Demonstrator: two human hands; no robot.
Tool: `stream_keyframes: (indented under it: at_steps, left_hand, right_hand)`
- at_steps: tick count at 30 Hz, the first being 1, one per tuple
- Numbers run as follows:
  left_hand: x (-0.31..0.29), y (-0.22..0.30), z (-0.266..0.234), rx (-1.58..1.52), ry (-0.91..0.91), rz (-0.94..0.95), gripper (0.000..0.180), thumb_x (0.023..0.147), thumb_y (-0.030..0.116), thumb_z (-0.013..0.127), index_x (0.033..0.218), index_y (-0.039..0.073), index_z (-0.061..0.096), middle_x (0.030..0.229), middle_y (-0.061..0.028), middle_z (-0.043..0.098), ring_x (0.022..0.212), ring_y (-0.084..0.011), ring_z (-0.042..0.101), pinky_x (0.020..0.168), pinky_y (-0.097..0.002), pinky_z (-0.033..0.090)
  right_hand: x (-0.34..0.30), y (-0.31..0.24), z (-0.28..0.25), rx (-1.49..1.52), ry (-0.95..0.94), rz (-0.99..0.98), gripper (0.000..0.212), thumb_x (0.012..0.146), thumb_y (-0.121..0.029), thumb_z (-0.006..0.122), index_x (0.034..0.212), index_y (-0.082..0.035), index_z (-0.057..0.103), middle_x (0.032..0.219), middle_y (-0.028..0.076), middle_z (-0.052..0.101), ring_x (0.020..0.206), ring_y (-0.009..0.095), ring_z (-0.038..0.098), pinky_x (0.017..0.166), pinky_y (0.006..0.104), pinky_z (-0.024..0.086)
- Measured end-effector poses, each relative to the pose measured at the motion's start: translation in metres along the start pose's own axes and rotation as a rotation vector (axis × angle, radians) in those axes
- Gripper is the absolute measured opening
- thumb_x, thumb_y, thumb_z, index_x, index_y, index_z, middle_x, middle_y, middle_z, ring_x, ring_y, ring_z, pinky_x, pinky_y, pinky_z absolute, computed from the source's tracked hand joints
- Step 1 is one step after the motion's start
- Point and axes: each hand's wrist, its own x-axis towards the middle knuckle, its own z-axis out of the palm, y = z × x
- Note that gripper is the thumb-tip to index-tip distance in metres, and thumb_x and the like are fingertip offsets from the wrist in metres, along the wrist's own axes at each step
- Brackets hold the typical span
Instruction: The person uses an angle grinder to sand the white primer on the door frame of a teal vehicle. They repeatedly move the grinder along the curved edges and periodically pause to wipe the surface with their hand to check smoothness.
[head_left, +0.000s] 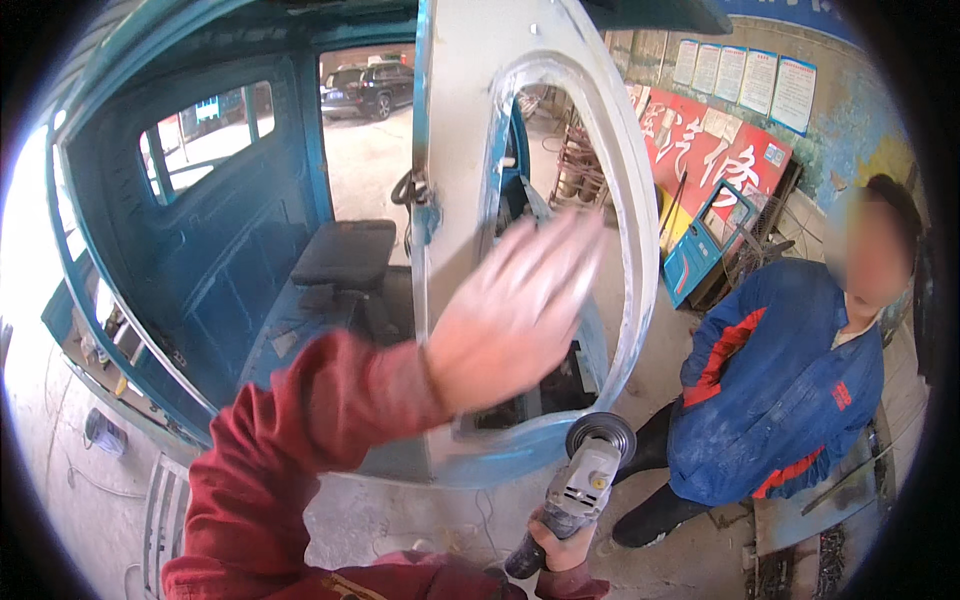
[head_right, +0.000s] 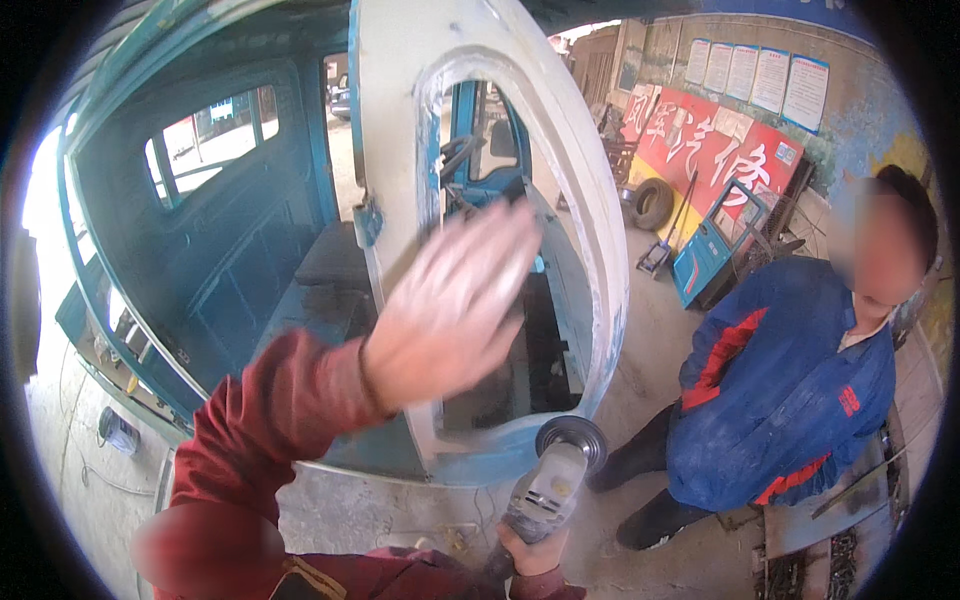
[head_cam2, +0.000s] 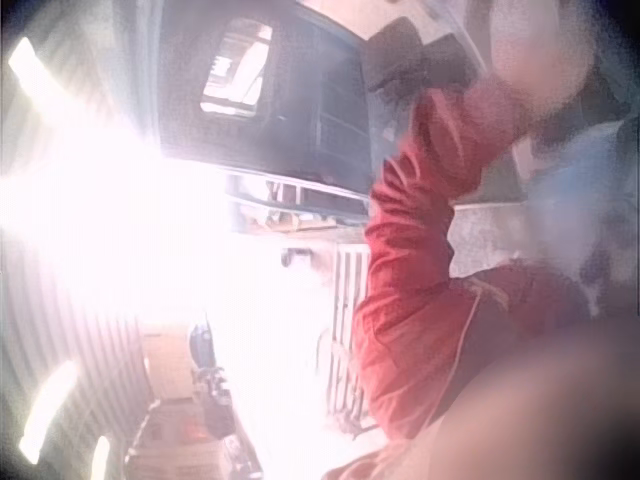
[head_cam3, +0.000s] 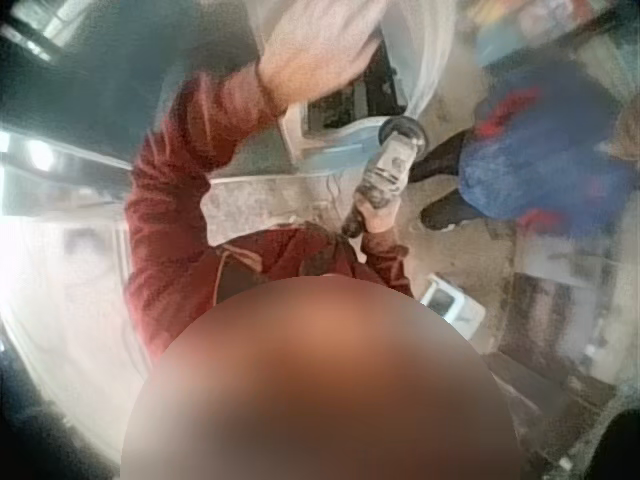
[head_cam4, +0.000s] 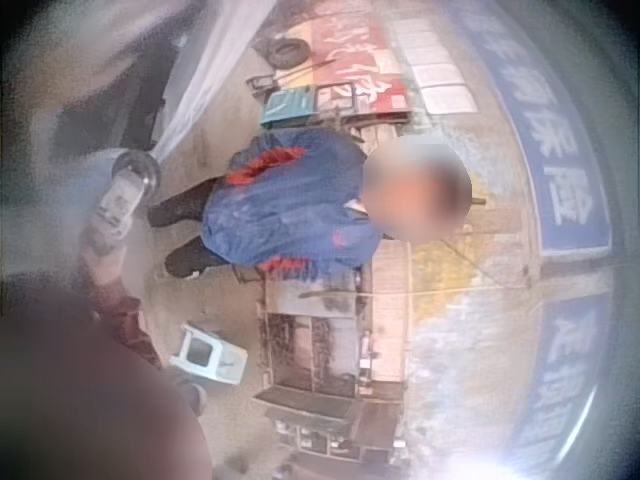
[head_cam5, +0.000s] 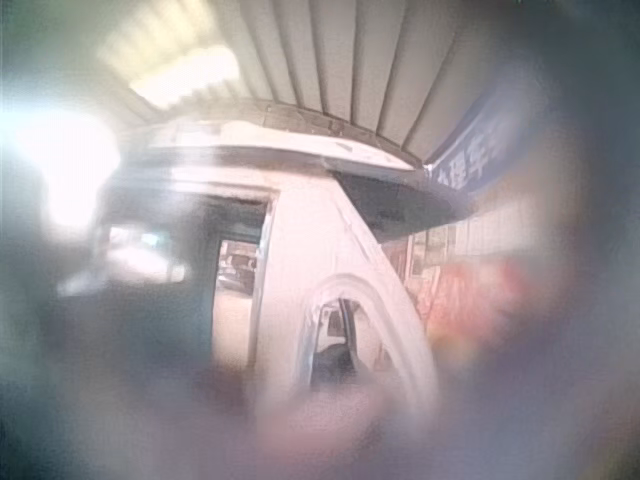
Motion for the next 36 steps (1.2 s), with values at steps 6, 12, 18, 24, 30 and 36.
stream_keyframes:
  at_steps: [6,12,18,24,30,36]
  left_hand:
    - [0.067,-0.009,0.031,0.194,0.272,-0.113,0.096,0.07,0.03,0.082,0.146,-0.008,0.038,0.154,-0.0236,0.037,0.142,-0.0376,0.037,0.116,-0.0469,0.032]
    - [0.065,0.008,0.059,0.252,0.27,-0.173,0.095,0.067,0.035,0.082,0.142,-0.008,0.044,0.154,-0.0224,0.038,0.144,-0.0359,0.037,0.117,-0.0471,0.031]
    - [0.055,0.027,0.082,0.366,0.275,-0.208,0.086,0.062,0.031,0.082,0.135,-0.005,0.054,0.15,-0.0178,0.046,0.143,-0.0323,0.04,0.113,-0.0453,0.036]
    - [0.035,0.041,0.097,0.357,0.232,-0.224,0.063,0.078,0.027,0.069,0.134,0.001,0.059,0.148,-0.0114,0.051,0.143,-0.0245,0.042,0.111,-0.041,0.038]
    - [0.013,0.057,0.125,0.293,0.099,-0.18,0.051,0.09,0.019,0.051,0.138,0.0,0.055,0.152,-0.0095,0.047,0.146,-0.0222,0.036,0.12,-0.036,0.028]
    - [-0.001,0.064,0.142,0.322,0.05,-0.137,0.055,0.091,0.02,0.048,0.143,0.003,0.051,0.158,-0.0061,0.04,0.149,-0.0193,0.032,0.121,-0.0337,0.025]
  right_hand:
    - [-0.007,0.0,-0.028,0.05,0.008,0.016,0.046,0.068,-0.006,0.085,0.107,0.001,0.062,0.09,0.008,0.07,0.08,0.017,0.068,0.073,0.0332,0.056]
    - [0.016,-0.028,-0.076,0.02,-0.01,0.073,0.034,0.068,-0.002,0.083,0.098,0.001,0.066,0.083,0.007,0.069,0.074,0.017,0.067,0.069,0.0319,0.055]
    - [0.037,-0.022,-0.121,-0.011,-0.062,0.12,0.028,0.069,-0.002,0.081,0.093,-0.001,0.067,0.083,0.006,0.068,0.074,0.017,0.066,0.068,0.031,0.054]
    - [0.037,0.015,-0.152,-0.221,-0.152,0.106,0.046,0.07,-0.006,0.083,0.108,0.001,0.057,0.082,0.01,0.067,0.071,0.021,0.066,0.065,0.0338,0.054]
    - [0.018,0.023,-0.16,-0.239,-0.121,0.158,0.052,0.07,-0.005,0.082,0.113,0.002,0.055,0.082,0.011,0.067,0.072,0.023,0.067,0.066,0.0355,0.055]
    - [0.005,0.004,-0.144,-0.263,-0.023,0.219,0.029,0.069,-0.005,0.085,0.092,-0.001,0.068,0.082,0.007,0.07,0.074,0.018,0.068,0.069,0.0341,0.056]
